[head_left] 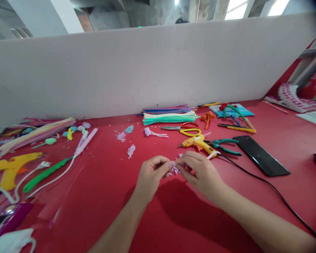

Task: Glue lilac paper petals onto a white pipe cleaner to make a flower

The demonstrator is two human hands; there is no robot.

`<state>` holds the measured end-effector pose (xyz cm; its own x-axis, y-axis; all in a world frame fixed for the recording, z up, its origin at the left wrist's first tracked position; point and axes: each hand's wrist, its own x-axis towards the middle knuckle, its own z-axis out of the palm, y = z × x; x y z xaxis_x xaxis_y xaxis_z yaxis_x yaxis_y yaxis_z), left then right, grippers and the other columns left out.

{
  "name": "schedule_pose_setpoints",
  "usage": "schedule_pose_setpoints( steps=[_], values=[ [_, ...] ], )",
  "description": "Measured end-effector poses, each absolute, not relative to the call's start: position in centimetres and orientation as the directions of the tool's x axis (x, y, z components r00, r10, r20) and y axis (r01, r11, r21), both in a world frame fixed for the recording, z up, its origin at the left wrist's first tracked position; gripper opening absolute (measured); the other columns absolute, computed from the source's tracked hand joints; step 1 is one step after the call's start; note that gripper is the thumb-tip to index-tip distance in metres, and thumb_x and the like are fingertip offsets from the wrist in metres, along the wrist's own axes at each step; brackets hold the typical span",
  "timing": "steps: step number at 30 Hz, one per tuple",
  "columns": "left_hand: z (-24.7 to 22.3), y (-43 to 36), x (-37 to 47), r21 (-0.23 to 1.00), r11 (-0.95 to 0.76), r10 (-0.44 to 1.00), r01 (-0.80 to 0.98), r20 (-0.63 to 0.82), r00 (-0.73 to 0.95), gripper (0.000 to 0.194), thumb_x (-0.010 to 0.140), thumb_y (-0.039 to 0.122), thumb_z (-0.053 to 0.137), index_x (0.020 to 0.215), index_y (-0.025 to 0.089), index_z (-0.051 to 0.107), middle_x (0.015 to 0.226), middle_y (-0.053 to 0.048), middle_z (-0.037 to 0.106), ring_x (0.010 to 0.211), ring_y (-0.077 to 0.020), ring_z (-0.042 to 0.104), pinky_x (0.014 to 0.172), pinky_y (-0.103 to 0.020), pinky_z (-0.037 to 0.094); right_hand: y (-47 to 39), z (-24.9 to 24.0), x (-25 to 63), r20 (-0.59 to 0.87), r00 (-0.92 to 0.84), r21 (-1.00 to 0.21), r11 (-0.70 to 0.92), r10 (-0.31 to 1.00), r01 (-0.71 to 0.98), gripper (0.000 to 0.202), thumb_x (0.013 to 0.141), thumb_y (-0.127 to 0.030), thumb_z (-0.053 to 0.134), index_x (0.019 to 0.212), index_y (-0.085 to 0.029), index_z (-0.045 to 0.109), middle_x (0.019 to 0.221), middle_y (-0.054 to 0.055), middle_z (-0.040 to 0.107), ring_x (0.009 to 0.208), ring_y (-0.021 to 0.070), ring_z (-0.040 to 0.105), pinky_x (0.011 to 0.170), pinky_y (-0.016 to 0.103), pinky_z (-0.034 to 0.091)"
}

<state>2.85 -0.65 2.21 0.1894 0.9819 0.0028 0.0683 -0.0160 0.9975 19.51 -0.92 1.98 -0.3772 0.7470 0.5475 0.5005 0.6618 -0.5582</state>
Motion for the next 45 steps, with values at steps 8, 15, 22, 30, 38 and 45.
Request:
schedule_pose_setpoints(
  steps=[8,15,22,30,38,45],
  values=[
    [1.6,-1.0,3.2,0.860,-0.211,0.977,0.465,0.191,0.091,0.018,0.080,0.022,0.050,0.062,0.017,0.051,0.061,0.003,0.047,0.059,-0.0106,0.043,0.058,-0.022,0.034,-1.6,1.9,18.5,0.453,-0.573,-0.071,0.668,0.683,0.740,0.016,0.082,-0.008,0.048,0.073,-0.015,0.058,0.069,0.005,0.056,0.062,0.0172,0.048,0.059,0.030,0.033],
    [3.9,-0.6,2.6,0.640,-0.385,0.915,0.665,0.174,0.363,0.016,0.073,0.010,0.045,0.059,0.018,0.043,0.062,0.002,0.044,0.059,-0.0109,0.040,0.054,-0.023,0.029,-0.3,5.4,18.8,0.138,-0.802,0.118,0.794,0.582,0.596,0.014,0.077,-0.005,0.052,0.069,-0.015,0.057,0.069,0.006,0.057,0.065,0.0179,0.049,0.055,0.031,0.026],
    [8.2,0.8,2.1,0.873,-0.227,0.775,0.433,-0.107,0.622,0.011,0.070,0.015,0.046,0.067,0.014,0.056,0.065,0.002,0.050,0.063,-0.0115,0.045,0.055,-0.022,0.032,0.4,10.9,21.2,0.081,-0.820,-0.189,0.817,0.566,0.545,0.014,0.081,-0.016,0.051,0.069,-0.017,0.058,0.070,0.001,0.059,0.067,0.0128,0.050,0.061,0.026,0.030],
    [11.0,2.6,3.2,0.919,-0.147,0.755,0.366,-0.135,0.642,0.011,0.063,0.010,0.046,0.062,0.013,0.057,0.057,0.003,0.045,0.055,-0.0083,0.038,0.051,-0.021,0.029,0.7,13.0,22.7,0.252,-0.739,-0.397,0.763,0.625,0.510,0.009,0.079,-0.013,0.054,0.073,-0.017,0.060,0.074,0.000,0.058,0.069,0.0102,0.050,0.061,0.021,0.032],
    [10.0,3.5,3.2,0.975,0.193,0.707,0.107,-0.214,0.675,0.008,0.060,0.015,0.058,0.063,0.011,0.064,0.052,0.001,0.056,0.044,-0.0070,0.045,0.043,-0.018,0.031,2.9,12.4,23.2,0.307,-0.741,-0.655,0.698,0.597,0.291,0.006,0.082,-0.019,0.057,0.080,-0.017,0.061,0.075,-0.001,0.058,0.069,0.0091,0.051,0.064,0.020,0.037],
    [8.7,4.5,3.0,0.935,0.353,0.699,0.014,-0.274,0.660,0.007,0.058,0.016,0.063,0.062,0.011,0.065,0.049,0.000,0.057,0.041,-0.0061,0.046,0.041,-0.017,0.032,4.4,11.0,22.6,0.211,-0.700,-0.828,0.505,0.682,0.243,0.010,0.081,-0.026,0.060,0.080,-0.016,0.060,0.077,0.000,0.057,0.069,0.0090,0.051,0.061,0.019,0.037]
  ],
)
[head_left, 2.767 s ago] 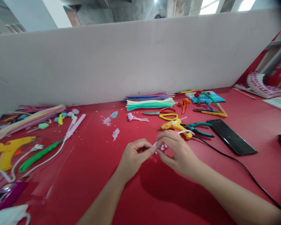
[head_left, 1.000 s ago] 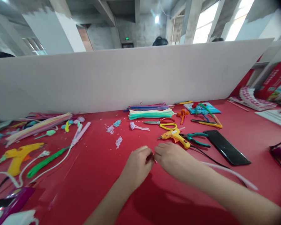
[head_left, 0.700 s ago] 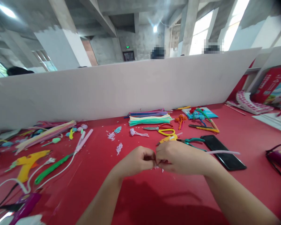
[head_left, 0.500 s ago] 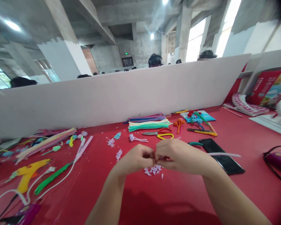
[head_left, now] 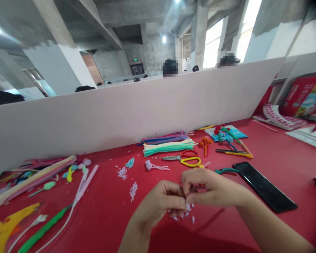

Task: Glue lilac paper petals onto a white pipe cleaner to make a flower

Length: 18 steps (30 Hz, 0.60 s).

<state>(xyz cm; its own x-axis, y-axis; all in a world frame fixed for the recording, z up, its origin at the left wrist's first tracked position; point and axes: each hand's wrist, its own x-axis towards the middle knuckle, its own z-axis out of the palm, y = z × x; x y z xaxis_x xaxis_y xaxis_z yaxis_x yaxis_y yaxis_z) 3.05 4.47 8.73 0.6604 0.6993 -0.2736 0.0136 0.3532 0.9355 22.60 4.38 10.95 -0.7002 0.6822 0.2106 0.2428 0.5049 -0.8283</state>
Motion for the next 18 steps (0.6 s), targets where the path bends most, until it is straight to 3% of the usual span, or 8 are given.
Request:
schedule_pose_setpoints(
  steps=[8,12,18],
  values=[
    [8.2,5.0,2.8,0.908,0.417,0.681,-0.041,-0.283,0.676,0.013,0.064,0.023,0.068,0.065,0.010,0.064,0.051,0.000,0.055,0.042,-0.0057,0.046,0.042,-0.017,0.031,4.8,10.4,22.2,0.136,-0.672,-0.925,0.336,0.728,0.176,0.016,0.083,-0.030,0.057,0.079,-0.014,0.057,0.076,0.001,0.055,0.070,0.0105,0.048,0.066,0.022,0.039],
    [9.4,4.1,2.9,0.949,0.311,0.746,-0.056,-0.207,0.633,0.015,0.067,0.025,0.069,0.064,0.011,0.064,0.051,0.001,0.053,0.044,-0.0056,0.043,0.044,-0.018,0.030,4.7,10.0,22.3,0.092,-0.679,-0.980,0.188,0.729,0.070,0.022,0.081,-0.035,0.059,0.077,-0.015,0.053,0.071,-0.001,0.052,0.065,0.0096,0.045,0.061,0.022,0.038],
    [12.3,2.6,3.1,0.990,0.124,0.811,0.067,-0.140,0.568,0.017,0.075,0.028,0.064,0.067,0.013,0.063,0.058,0.001,0.052,0.052,-0.0073,0.044,0.051,-0.019,0.035,4.2,10.5,22.4,0.096,-0.687,-0.995,0.065,0.721,-0.071,0.021,0.079,-0.033,0.062,0.074,-0.015,0.052,0.063,-0.004,0.049,0.058,0.0075,0.043,0.056,0.021,0.037]
  ],
)
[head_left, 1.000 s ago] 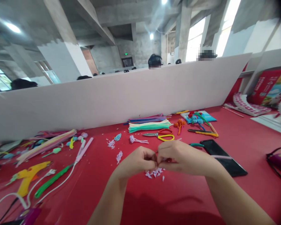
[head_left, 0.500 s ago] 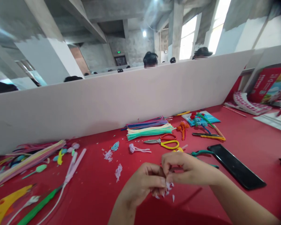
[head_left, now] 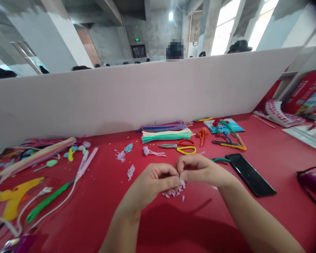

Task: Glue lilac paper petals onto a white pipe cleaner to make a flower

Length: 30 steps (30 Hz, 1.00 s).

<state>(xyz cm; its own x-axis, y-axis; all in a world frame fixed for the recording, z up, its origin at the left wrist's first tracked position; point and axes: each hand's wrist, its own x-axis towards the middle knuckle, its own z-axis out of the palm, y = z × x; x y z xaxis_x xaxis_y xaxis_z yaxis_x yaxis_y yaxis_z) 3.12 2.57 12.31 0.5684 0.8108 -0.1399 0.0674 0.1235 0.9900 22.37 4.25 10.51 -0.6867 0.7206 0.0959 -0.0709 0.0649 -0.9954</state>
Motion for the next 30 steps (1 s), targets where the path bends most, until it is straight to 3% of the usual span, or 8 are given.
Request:
schedule_pose_setpoints(
  steps=[7,11,15,19,21,25,30],
  values=[
    [13.1,2.7,3.4,0.996,0.062,0.804,0.062,-0.086,0.588,0.018,0.083,0.027,0.056,0.072,0.014,0.061,0.064,0.002,0.053,0.057,-0.0068,0.044,0.056,-0.019,0.035,4.2,11.5,22.5,0.092,-0.637,-0.996,0.069,0.765,-0.061,0.020,0.079,-0.033,0.061,0.073,-0.015,0.053,0.061,-0.005,0.050,0.054,0.0059,0.043,0.052,0.019,0.036],
    [12.6,3.2,2.9,0.993,0.084,0.799,0.085,-0.118,0.589,0.016,0.081,0.027,0.058,0.073,0.013,0.062,0.065,0.001,0.053,0.058,-0.0070,0.044,0.056,-0.019,0.035,4.7,10.8,22.4,0.030,-0.654,-0.997,0.066,0.756,0.031,0.023,0.081,-0.037,0.059,0.074,-0.015,0.054,0.060,-0.005,0.049,0.054,0.0061,0.045,0.052,0.018,0.037],
    [12.0,4.0,2.5,0.992,0.115,0.795,0.047,-0.120,0.595,0.013,0.077,0.025,0.062,0.071,0.014,0.064,0.063,0.002,0.055,0.055,-0.0065,0.044,0.054,-0.019,0.035,5.0,10.2,21.9,0.038,-0.662,-0.999,0.054,0.748,0.003,0.027,0.083,-0.039,0.055,0.071,-0.015,0.053,0.058,-0.004,0.050,0.053,0.0068,0.047,0.052,0.019,0.037],
    [10.9,4.7,3.1,0.994,0.106,0.900,-0.025,-0.085,0.428,0.015,0.076,0.027,0.063,0.067,0.015,0.061,0.060,0.003,0.053,0.053,-0.0065,0.042,0.052,-0.019,0.034,5.1,9.9,20.8,0.072,-0.552,-0.997,0.065,0.831,-0.033,0.028,0.088,-0.038,0.046,0.072,-0.016,0.049,0.053,-0.005,0.046,0.048,0.0068,0.043,0.049,0.019,0.034],
    [10.4,4.9,3.8,0.999,0.044,0.962,-0.022,-0.036,0.269,0.014,0.075,0.027,0.063,0.067,0.016,0.061,0.060,0.003,0.053,0.054,-0.0070,0.041,0.052,-0.019,0.033,5.0,9.7,20.1,0.109,-0.417,-0.987,0.147,0.902,0.061,0.027,0.090,-0.036,0.042,0.073,-0.017,0.049,0.053,-0.006,0.044,0.047,0.0068,0.039,0.047,0.019,0.032],
    [9.8,5.1,4.8,0.996,-0.081,0.996,0.028,0.080,0.029,0.012,0.074,0.027,0.062,0.069,0.017,0.060,0.061,0.003,0.052,0.056,-0.0081,0.041,0.053,-0.019,0.034,4.6,9.0,19.0,0.271,-0.269,-0.820,0.368,0.924,0.439,0.018,0.091,-0.025,0.040,0.083,-0.018,0.054,0.063,-0.003,0.051,0.054,0.0086,0.044,0.051,0.020,0.030],
    [9.7,4.9,4.8,0.935,-0.217,0.974,0.279,0.225,0.000,0.012,0.079,0.028,0.058,0.073,0.018,0.058,0.070,0.001,0.057,0.066,-0.0117,0.049,0.063,-0.021,0.039,4.0,8.7,18.5,0.374,-0.297,-0.436,0.449,0.879,0.780,0.021,0.091,-0.020,0.038,0.087,-0.015,0.058,0.072,0.005,0.062,0.061,0.0131,0.053,0.054,0.024,0.026]
  ],
)
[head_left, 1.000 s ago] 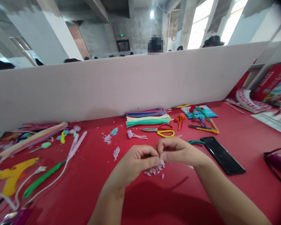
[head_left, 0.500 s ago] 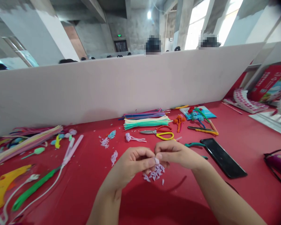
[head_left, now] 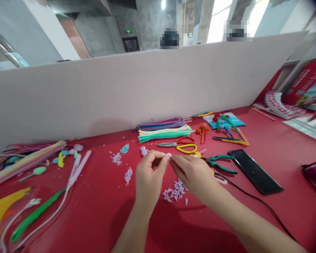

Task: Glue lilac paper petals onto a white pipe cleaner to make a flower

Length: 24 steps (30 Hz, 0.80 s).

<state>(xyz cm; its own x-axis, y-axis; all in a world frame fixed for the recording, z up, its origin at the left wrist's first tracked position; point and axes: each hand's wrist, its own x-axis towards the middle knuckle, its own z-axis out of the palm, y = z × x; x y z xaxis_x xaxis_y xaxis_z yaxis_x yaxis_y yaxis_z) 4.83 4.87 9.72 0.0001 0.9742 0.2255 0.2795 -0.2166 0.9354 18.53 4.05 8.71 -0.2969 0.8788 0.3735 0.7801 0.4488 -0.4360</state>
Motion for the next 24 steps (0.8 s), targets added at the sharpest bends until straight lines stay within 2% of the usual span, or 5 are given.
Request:
schedule_pose_setpoints(
  steps=[5,10,13,17,24],
  values=[
    [9.7,4.6,5.0,0.758,-0.365,0.921,0.541,0.380,0.090,0.013,0.081,0.025,0.052,0.070,0.019,0.057,0.071,0.000,0.056,0.066,-0.0133,0.049,0.063,-0.024,0.037,3.6,10.0,19.5,0.340,-0.416,-0.179,0.493,0.843,0.852,0.019,0.086,-0.015,0.042,0.075,-0.015,0.058,0.064,0.004,0.059,0.055,0.0129,0.049,0.051,0.027,0.019],
    [9.6,4.5,4.9,0.640,-0.412,0.911,0.648,0.275,0.307,0.017,0.082,0.020,0.048,0.068,0.019,0.056,0.070,-0.001,0.054,0.068,-0.0143,0.049,0.061,-0.024,0.035,3.6,10.8,21.1,0.264,-0.560,-0.162,0.609,0.785,0.777,0.018,0.084,-0.012,0.045,0.070,-0.016,0.055,0.068,0.003,0.056,0.058,0.0122,0.045,0.051,0.028,0.019],
    [10.2,4.5,4.1,0.798,-0.330,0.899,0.504,0.104,0.424,0.013,0.082,0.020,0.051,0.074,0.018,0.061,0.072,-0.001,0.057,0.069,-0.0140,0.051,0.062,-0.023,0.037,3.9,11.0,22.1,0.284,-0.592,-0.324,0.657,0.754,0.681,0.014,0.085,-0.015,0.047,0.075,-0.016,0.058,0.074,0.002,0.058,0.065,0.0121,0.047,0.056,0.026,0.026],
    [11.1,4.5,3.1,0.966,-0.079,0.843,0.245,-0.066,0.533,0.011,0.079,0.024,0.058,0.075,0.016,0.064,0.065,0.000,0.057,0.062,-0.0114,0.051,0.058,-0.022,0.039,4.6,11.4,22.9,0.279,-0.588,-0.695,0.583,0.759,0.422,0.013,0.086,-0.022,0.050,0.079,-0.016,0.059,0.071,0.000,0.055,0.063,0.0098,0.047,0.058,0.022,0.033],
    [10.6,4.5,4.2,0.994,0.042,0.931,-0.103,-0.002,0.364,0.008,0.068,0.020,0.069,0.065,0.017,0.062,0.058,0.004,0.054,0.052,-0.0069,0.045,0.050,-0.019,0.037,5.2,10.1,21.6,0.153,-0.503,-0.975,0.212,0.850,0.061,0.027,0.087,-0.038,0.048,0.072,-0.016,0.054,0.058,-0.004,0.045,0.052,0.0077,0.041,0.049,0.019,0.034]
  ],
)
